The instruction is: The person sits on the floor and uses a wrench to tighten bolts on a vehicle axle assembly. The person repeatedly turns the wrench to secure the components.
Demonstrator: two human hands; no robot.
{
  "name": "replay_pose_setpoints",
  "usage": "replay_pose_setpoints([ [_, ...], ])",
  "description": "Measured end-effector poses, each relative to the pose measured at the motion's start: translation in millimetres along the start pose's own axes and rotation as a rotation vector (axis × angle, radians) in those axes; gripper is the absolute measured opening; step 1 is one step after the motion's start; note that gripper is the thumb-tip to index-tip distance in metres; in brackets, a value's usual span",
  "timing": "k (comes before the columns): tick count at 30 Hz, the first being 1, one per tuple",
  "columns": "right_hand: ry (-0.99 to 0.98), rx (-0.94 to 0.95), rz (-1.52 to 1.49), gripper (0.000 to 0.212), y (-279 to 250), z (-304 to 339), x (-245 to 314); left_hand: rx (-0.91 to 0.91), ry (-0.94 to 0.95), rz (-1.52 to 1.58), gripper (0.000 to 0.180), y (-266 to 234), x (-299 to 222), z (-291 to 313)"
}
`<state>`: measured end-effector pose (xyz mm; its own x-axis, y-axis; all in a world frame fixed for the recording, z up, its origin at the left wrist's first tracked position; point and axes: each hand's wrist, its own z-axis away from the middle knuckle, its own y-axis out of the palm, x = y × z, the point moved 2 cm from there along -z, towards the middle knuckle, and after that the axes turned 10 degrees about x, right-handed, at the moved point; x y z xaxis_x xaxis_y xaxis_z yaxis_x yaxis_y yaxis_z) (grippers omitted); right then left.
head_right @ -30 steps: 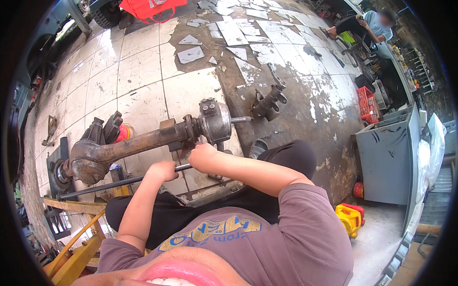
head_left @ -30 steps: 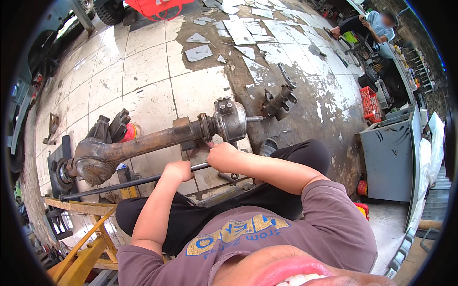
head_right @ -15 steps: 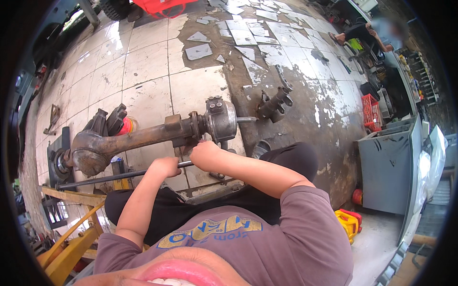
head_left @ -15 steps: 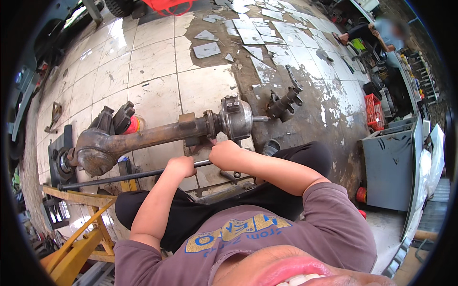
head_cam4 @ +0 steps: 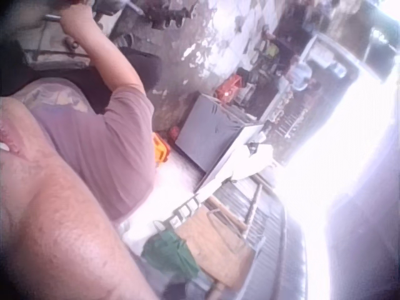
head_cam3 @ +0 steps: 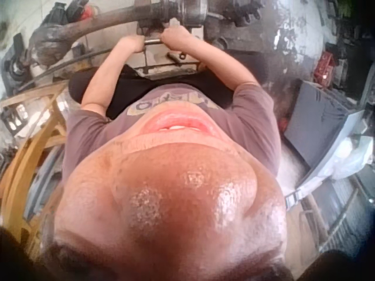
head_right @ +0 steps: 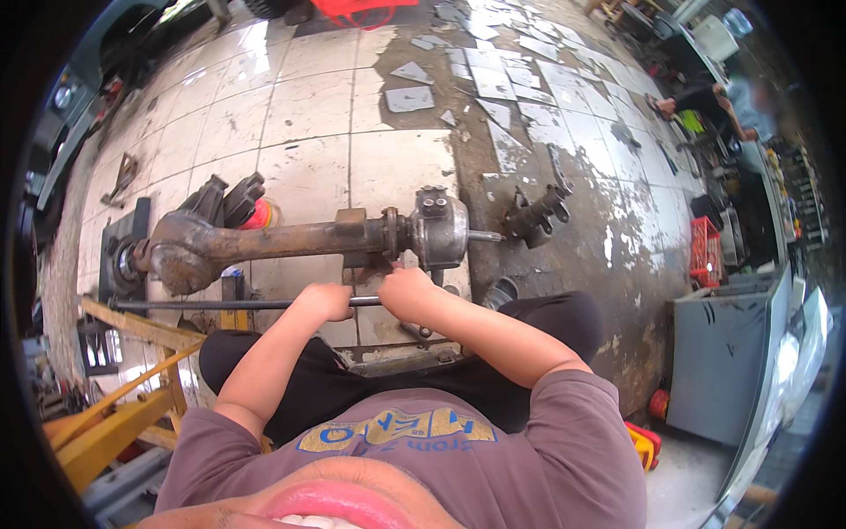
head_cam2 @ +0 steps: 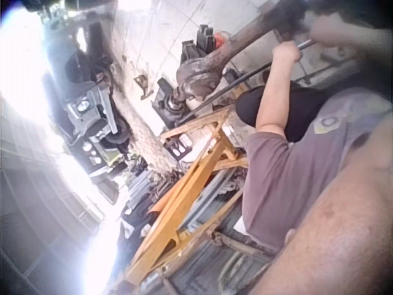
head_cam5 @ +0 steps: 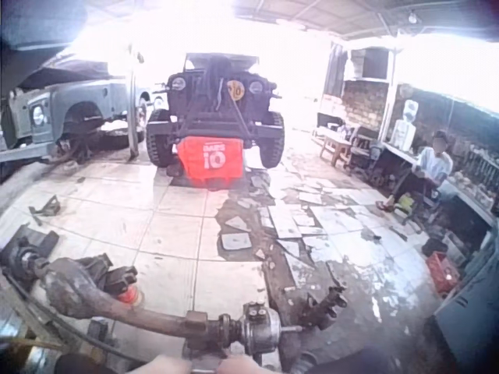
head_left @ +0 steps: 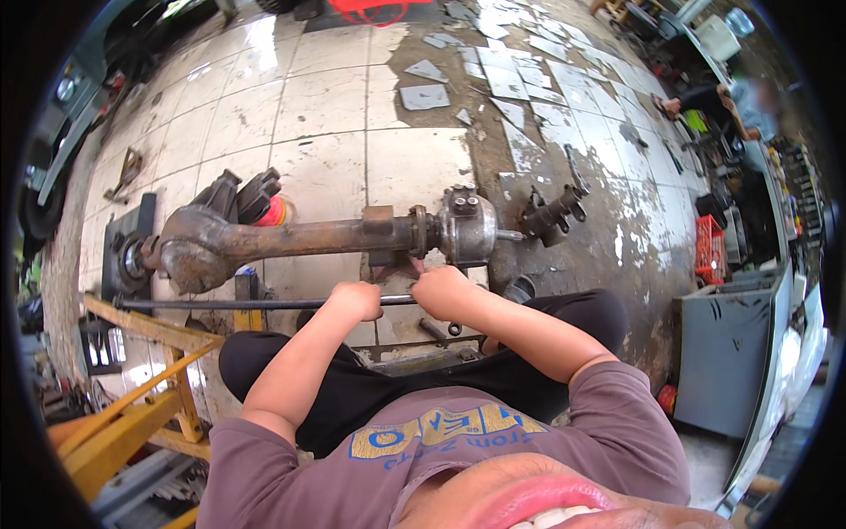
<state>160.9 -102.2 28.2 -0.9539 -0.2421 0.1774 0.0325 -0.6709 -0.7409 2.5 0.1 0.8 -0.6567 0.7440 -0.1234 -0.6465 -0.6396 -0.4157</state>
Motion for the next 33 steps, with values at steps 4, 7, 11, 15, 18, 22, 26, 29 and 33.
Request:
replay_pose_setpoints([
  [4,0.036,-0.001,-0.011,0.014,2,-5,0,-0.003,-0.009,-0.014,0.041,0,1,4],
  [7,-0.003,-0.021,0.028,0.012,3,-1,5,0.019,-0.001,0.002,0.040,5,-3,2],
  [11,0.004,-0.043,0.046,0.012,3,-8,0,-0.011,-0.005,-0.016,0.041,0,-1,4],
  [15,0.020,-0.019,0.024,0.011,7,-9,-2,0.015,-0.005,-0.028,0.042,1,-2,-3],
  [18,0.027,0.048,-0.033,0.013,3,-10,-5,0.015,-0.016,-0.036,0.043,-1,2,-1],
  [22,0.000,-0.021,0.027,0.012,3,-5,-1,0.025,-0.010,-0.021,0.043,-1,-2,3],
  [26,0.008,-0.017,0.002,0.013,1,-8,-3,0.002,-0.010,-0.019,0.042,1,-3,3],
  [29,0.020,-0.014,0.006,0.013,10,-11,-2,0.011,-0.001,-0.015,0.044,-1,0,3],
  [33,0.015,-0.034,0.000,0.014,-5,-4,1,0.007,-0.006,-0.024,0.044,1,2,2],
])
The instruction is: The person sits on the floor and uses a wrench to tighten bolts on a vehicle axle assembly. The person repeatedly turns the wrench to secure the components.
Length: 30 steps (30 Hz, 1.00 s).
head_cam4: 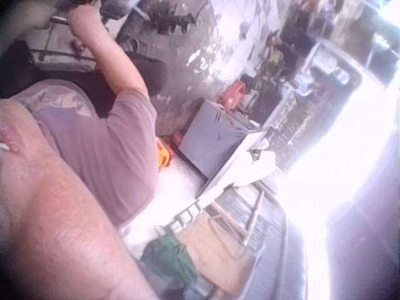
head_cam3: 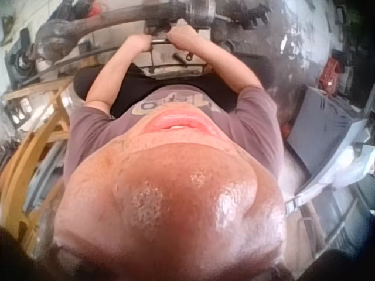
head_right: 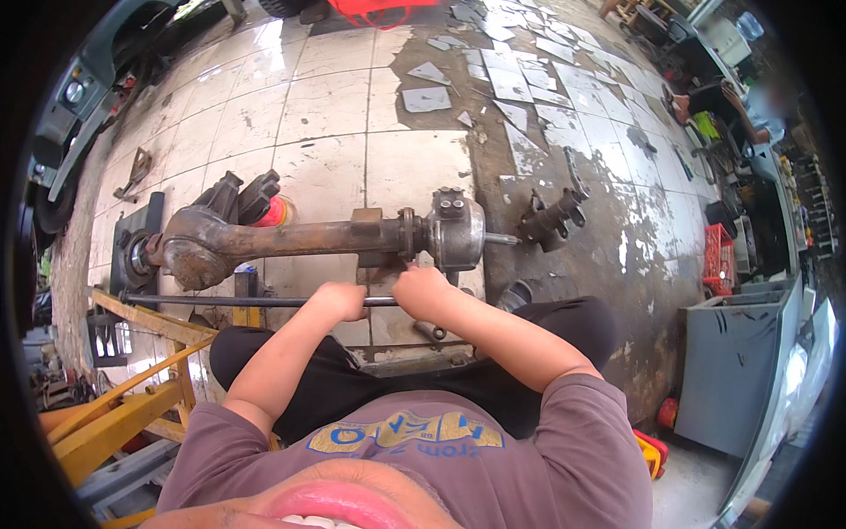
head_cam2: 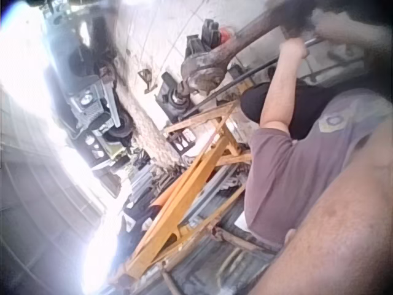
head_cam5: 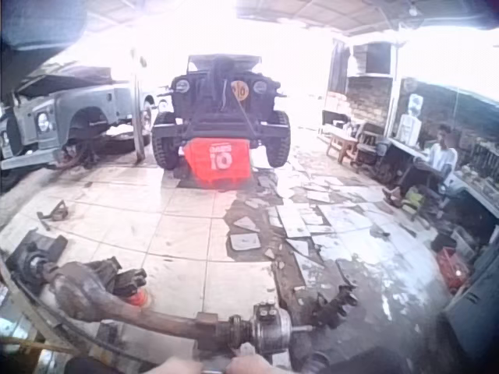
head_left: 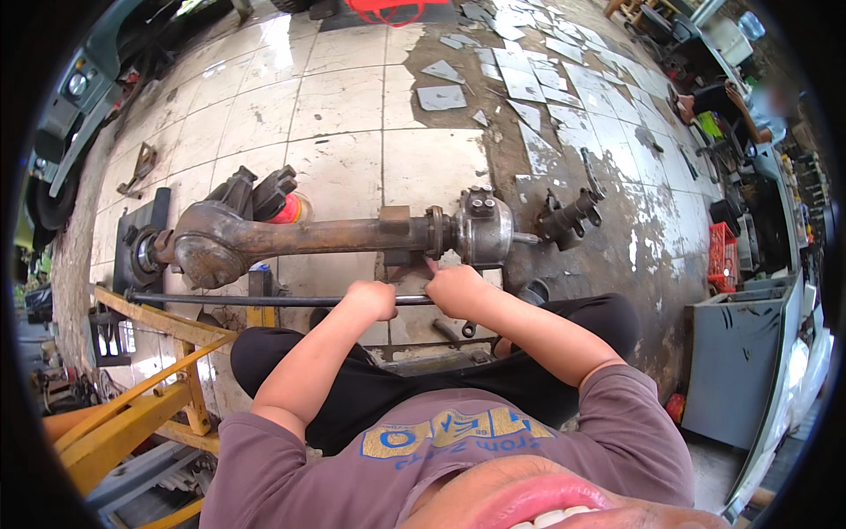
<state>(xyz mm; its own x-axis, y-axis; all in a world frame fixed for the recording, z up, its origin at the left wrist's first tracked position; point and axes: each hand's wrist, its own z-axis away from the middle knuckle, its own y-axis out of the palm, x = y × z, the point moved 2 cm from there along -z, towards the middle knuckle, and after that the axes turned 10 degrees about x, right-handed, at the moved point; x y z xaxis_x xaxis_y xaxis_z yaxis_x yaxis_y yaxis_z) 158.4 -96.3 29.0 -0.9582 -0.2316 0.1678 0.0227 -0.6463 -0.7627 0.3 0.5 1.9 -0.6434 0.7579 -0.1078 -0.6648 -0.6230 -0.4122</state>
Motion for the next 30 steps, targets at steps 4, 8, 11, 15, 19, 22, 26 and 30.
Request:
replay_pose_setpoints([
  [4,-0.017,-0.021,-0.009,0.012,7,4,-3,-0.016,0.027,-0.004,0.043,-4,-4,2],
  [8,-0.031,-0.014,-0.012,0.014,-1,8,-2,-0.018,0.016,-0.024,0.043,0,-4,1],
  [11,0.030,0.003,-0.052,0.015,9,1,-1,0.000,0.023,-0.044,0.045,-4,-4,-1],
  [15,-0.018,-0.008,-0.016,0.013,4,1,-3,0.006,0.015,-0.048,0.046,-4,-4,1],
  [19,0.008,-0.016,-0.034,0.014,15,-4,-2,-0.003,0.016,-0.026,0.046,-1,-4,0],
  [22,0.007,-0.017,-0.025,0.015,3,0,-2,0.002,0.006,-0.040,0.046,-3,-4,0],
  [26,0.014,0.003,0.011,0.016,14,-4,1,0.009,0.020,-0.060,0.046,-3,-3,-2],
  [30,0.017,0.013,-0.014,0.016,9,-5,-3,0.000,0.010,-0.037,0.046,-3,-4,2],
])
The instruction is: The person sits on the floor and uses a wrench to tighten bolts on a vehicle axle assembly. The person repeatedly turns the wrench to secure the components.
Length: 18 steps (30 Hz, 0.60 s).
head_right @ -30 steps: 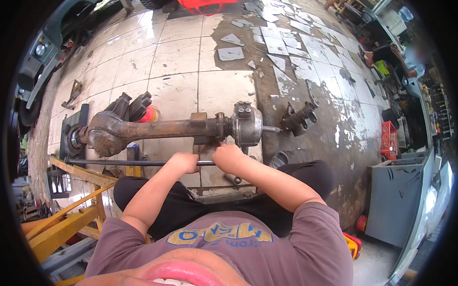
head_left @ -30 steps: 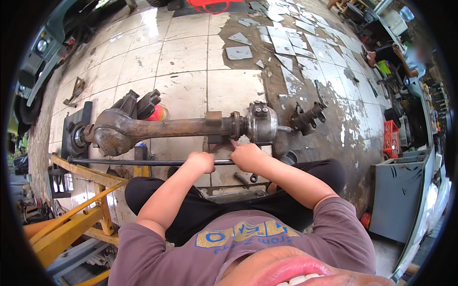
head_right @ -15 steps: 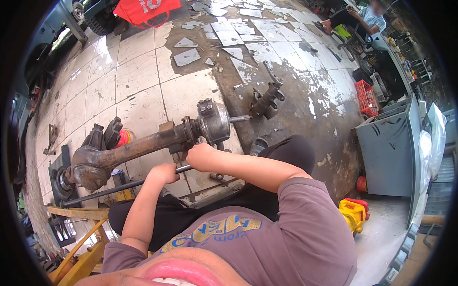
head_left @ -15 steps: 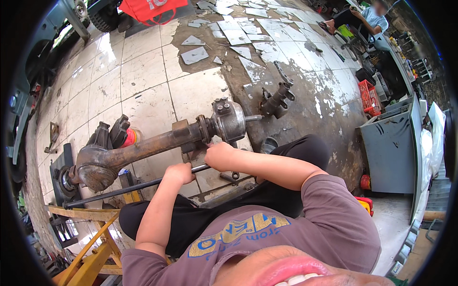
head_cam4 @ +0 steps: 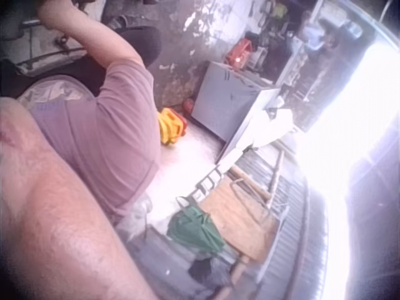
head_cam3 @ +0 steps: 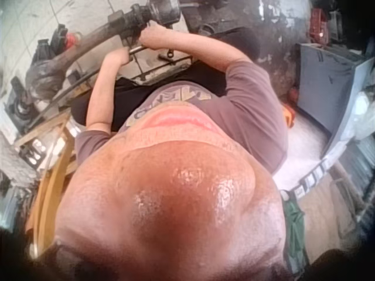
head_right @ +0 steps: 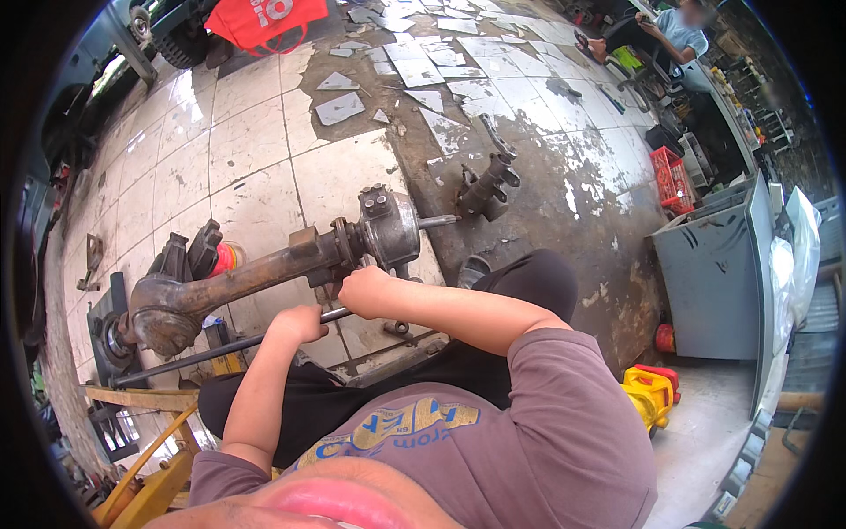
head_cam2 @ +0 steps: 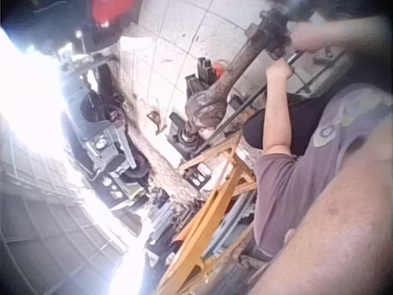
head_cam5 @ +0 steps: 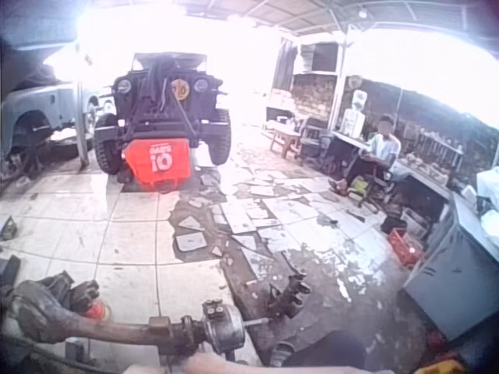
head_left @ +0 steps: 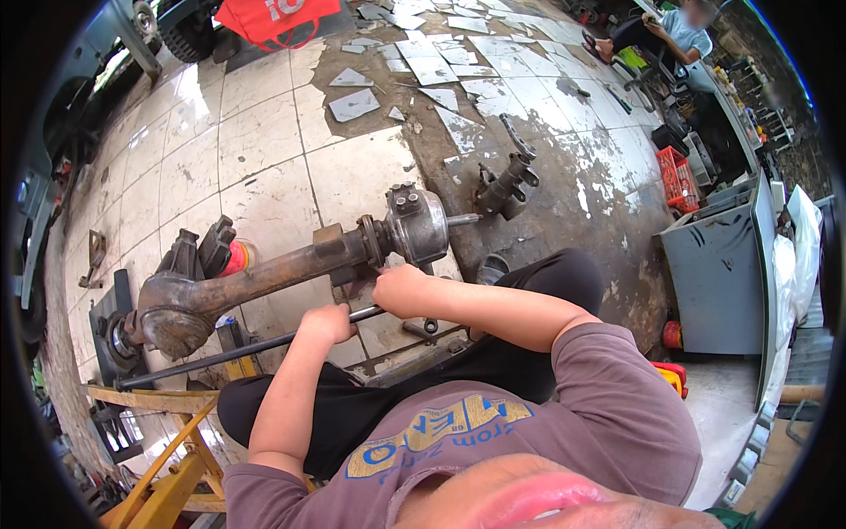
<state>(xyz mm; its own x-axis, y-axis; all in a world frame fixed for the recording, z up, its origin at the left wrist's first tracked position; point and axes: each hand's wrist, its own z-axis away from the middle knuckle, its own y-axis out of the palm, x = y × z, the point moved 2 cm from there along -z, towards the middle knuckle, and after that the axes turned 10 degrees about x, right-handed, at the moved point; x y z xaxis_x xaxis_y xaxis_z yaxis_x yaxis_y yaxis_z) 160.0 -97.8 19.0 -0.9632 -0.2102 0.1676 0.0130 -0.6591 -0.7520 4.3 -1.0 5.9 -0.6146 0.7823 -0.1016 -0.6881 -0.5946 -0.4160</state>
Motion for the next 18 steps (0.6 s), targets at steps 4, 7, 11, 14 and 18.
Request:
replay_pose_setpoints([
  [4,-0.017,-0.026,-0.002,0.015,6,1,2,-0.018,0.017,0.016,0.047,3,2,-5],
  [7,-0.034,-0.033,-0.016,0.015,-2,5,-1,-0.019,0.008,0.021,0.047,2,2,-4],
  [11,0.004,0.000,-0.013,0.016,6,1,3,-0.006,0.009,0.018,0.048,1,1,-1],
  [14,-0.032,-0.028,-0.003,0.016,-6,8,-1,-0.025,0.008,0.022,0.049,3,0,-3],
  [18,-0.023,0.015,0.003,0.016,9,0,-2,-0.009,0.018,0.017,0.048,0,-1,-3],
])
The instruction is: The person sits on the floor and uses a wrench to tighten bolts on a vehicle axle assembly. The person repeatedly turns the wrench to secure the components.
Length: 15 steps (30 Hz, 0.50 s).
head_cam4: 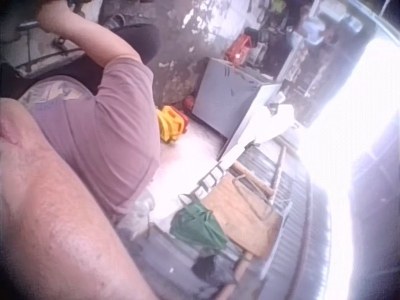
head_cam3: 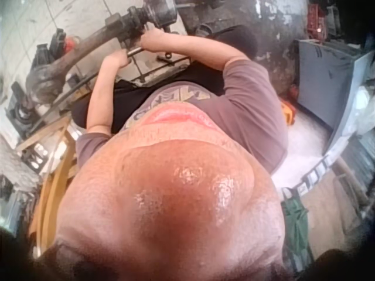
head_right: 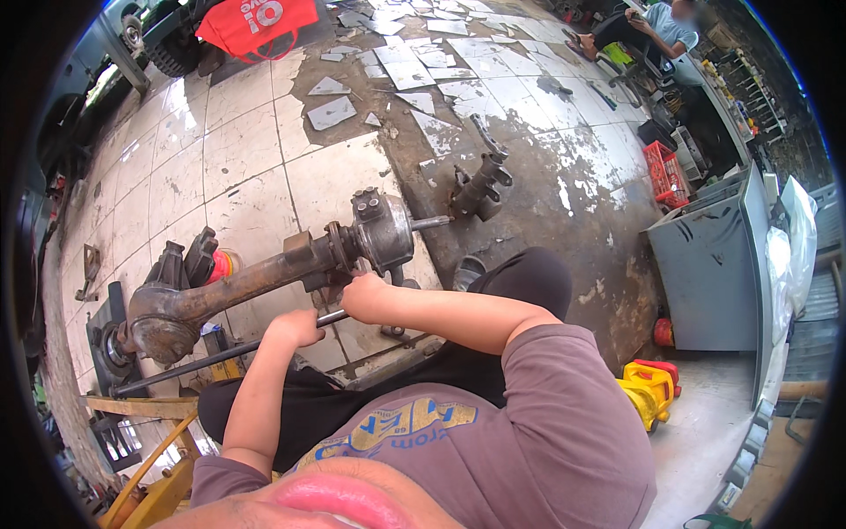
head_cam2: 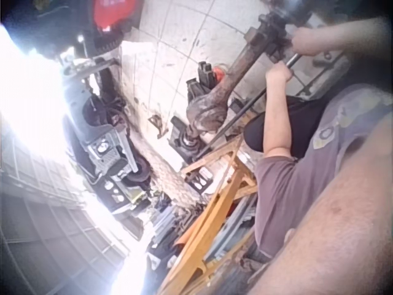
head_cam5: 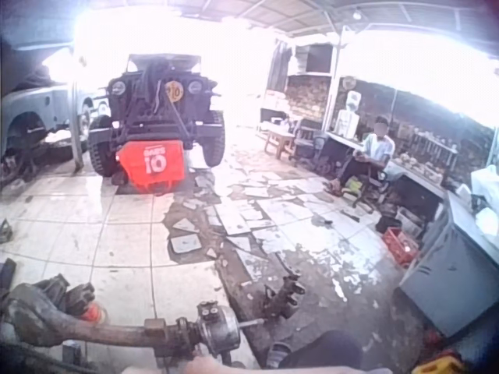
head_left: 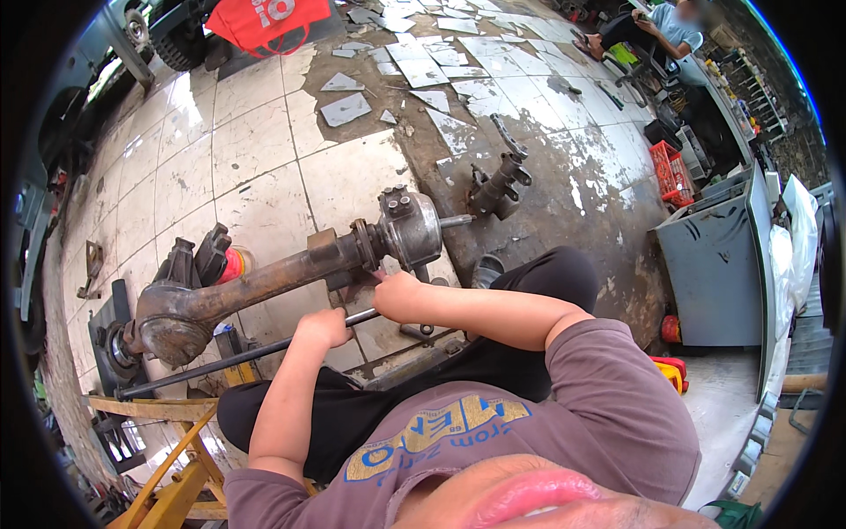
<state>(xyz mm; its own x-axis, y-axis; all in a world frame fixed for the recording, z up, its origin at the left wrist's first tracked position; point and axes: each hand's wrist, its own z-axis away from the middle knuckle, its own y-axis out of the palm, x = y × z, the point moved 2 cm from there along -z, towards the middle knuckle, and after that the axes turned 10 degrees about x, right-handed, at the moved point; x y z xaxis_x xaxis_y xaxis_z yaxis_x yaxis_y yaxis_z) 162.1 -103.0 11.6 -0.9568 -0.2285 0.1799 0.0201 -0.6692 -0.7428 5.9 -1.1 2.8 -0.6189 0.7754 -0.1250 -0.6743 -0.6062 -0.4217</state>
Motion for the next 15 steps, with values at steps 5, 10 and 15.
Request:
replay_pose_setpoints([
  [5,-0.031,-0.015,0.005,0.017,-14,6,5,0.001,-0.028,-0.020,0.047,0,0,4],
  [10,0.010,-0.010,0.010,0.016,-12,4,4,0.002,-0.019,-0.028,0.047,2,1,0],
  [15,0.020,-0.013,0.004,0.016,1,-2,2,0.015,-0.008,-0.026,0.048,-1,0,1],
])
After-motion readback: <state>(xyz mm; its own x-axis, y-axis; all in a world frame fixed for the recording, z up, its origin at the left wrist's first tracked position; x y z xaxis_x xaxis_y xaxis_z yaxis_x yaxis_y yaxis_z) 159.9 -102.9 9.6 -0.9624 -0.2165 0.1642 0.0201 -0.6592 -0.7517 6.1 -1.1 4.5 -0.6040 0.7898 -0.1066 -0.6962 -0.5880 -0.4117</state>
